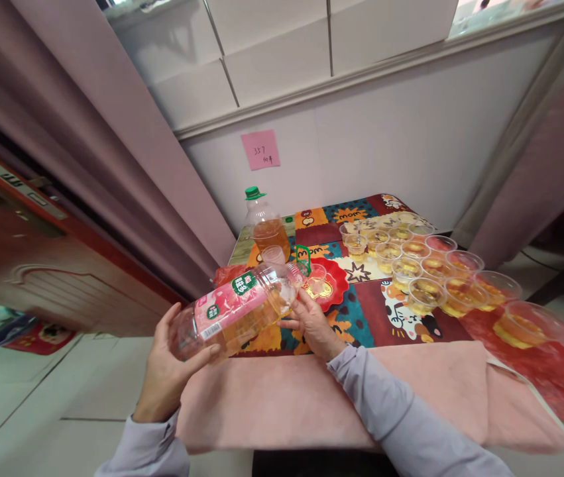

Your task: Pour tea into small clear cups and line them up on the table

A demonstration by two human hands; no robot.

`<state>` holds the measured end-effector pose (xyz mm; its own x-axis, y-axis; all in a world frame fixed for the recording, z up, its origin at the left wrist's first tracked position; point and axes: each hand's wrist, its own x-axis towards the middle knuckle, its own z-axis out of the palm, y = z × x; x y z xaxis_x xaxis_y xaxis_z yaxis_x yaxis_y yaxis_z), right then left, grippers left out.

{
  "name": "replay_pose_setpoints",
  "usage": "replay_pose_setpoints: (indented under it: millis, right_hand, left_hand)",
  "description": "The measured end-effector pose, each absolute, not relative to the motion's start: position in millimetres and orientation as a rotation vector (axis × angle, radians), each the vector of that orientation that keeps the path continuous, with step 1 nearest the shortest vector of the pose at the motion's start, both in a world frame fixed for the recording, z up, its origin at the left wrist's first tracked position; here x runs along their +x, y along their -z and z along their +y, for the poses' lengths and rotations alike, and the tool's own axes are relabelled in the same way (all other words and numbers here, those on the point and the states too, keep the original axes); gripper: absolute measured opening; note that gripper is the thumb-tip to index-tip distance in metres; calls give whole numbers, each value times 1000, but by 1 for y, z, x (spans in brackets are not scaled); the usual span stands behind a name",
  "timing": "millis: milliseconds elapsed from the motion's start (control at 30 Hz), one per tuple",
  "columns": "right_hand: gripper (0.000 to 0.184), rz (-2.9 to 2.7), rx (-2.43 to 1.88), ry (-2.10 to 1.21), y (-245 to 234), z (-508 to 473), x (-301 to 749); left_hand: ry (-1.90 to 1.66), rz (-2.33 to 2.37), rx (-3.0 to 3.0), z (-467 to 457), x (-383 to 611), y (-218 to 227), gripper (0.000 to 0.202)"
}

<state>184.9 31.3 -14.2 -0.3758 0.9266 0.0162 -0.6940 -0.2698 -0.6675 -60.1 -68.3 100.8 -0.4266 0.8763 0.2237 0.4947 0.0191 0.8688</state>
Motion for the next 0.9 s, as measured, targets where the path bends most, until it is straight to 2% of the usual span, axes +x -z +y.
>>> replay_pose_setpoints:
  millis: [600,900]
  right_hand:
    - [63,-713,-466,-1847,14,32,186]
    - [72,-680,-490,-1841,18,34,184]
  left_hand:
    - [-1335,1986,1399,-64,-52,-115,112]
    - [-1325,2010,1386,-61,-47,-121,114]
